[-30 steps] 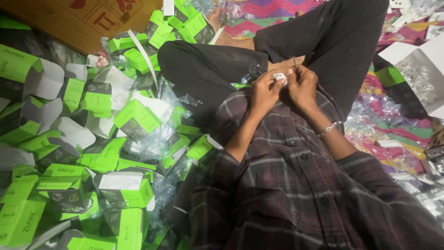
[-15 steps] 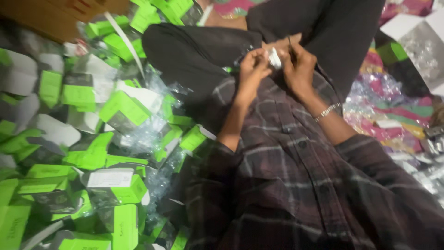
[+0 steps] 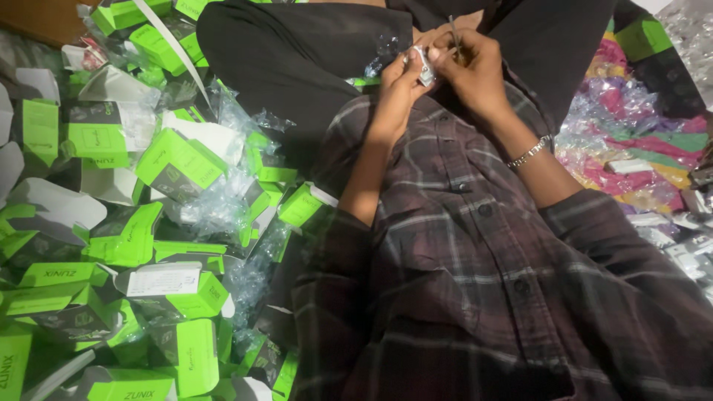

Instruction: The person lies on a mat on the floor surrounded by green product boxes and white plastic parts, assembling small white electrical switch and socket components by hand and placing finished pieces into an open box beside them.

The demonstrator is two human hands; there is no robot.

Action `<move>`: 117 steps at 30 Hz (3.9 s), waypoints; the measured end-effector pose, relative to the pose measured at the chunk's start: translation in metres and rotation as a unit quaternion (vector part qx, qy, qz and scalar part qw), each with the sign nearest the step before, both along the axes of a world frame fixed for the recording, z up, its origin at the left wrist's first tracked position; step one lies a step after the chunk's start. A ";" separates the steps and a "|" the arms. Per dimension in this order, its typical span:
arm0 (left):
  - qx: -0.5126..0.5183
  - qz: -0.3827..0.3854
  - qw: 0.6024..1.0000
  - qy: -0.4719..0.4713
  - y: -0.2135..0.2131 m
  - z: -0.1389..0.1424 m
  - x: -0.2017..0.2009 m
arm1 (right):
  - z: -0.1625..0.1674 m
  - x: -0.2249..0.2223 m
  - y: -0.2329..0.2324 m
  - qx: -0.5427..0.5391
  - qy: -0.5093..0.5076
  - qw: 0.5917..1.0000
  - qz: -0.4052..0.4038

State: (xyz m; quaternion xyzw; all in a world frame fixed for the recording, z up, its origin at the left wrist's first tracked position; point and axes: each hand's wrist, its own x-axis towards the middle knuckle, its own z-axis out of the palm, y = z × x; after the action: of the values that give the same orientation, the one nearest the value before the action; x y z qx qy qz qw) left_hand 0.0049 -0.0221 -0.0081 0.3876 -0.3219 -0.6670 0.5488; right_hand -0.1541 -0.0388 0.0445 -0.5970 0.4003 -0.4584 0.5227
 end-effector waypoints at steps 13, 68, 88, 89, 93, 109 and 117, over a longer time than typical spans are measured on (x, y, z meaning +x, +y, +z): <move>-0.051 0.057 0.994 -0.072 0.003 -0.001 -0.001 | -0.014 -0.007 -0.001 0.032 -0.038 0.999 -0.008; -0.132 0.135 0.981 -0.049 0.006 -0.006 -0.005 | 0.001 -0.004 -0.003 0.048 -0.042 0.998 0.024; -0.150 -0.028 0.988 -0.020 0.006 0.001 -0.001 | -0.028 0.000 -0.012 -0.013 0.019 0.996 -0.090; -0.119 -0.034 0.992 0.031 0.005 -0.001 0.000 | -0.027 0.001 -0.011 -0.039 0.040 0.994 -0.089; -0.015 -0.014 0.991 0.131 0.000 -0.005 -0.001 | -0.022 0.002 -0.006 -0.095 0.095 0.987 -0.087; -0.073 -0.036 0.996 0.038 -0.002 0.000 -0.002 | -0.030 -0.001 -0.009 -0.061 -0.009 0.991 -0.118; -0.042 0.022 0.998 -0.032 -0.001 -0.012 -0.003 | 0.007 0.006 -0.005 -0.073 0.113 0.986 -0.104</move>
State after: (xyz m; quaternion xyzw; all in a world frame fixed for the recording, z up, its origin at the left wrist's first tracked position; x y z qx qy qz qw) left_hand 0.0015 -0.0233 -0.0201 0.3922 -0.3586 -0.6275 0.5690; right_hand -0.1476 -0.0441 0.0516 -0.6366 0.4820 -0.4679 0.3789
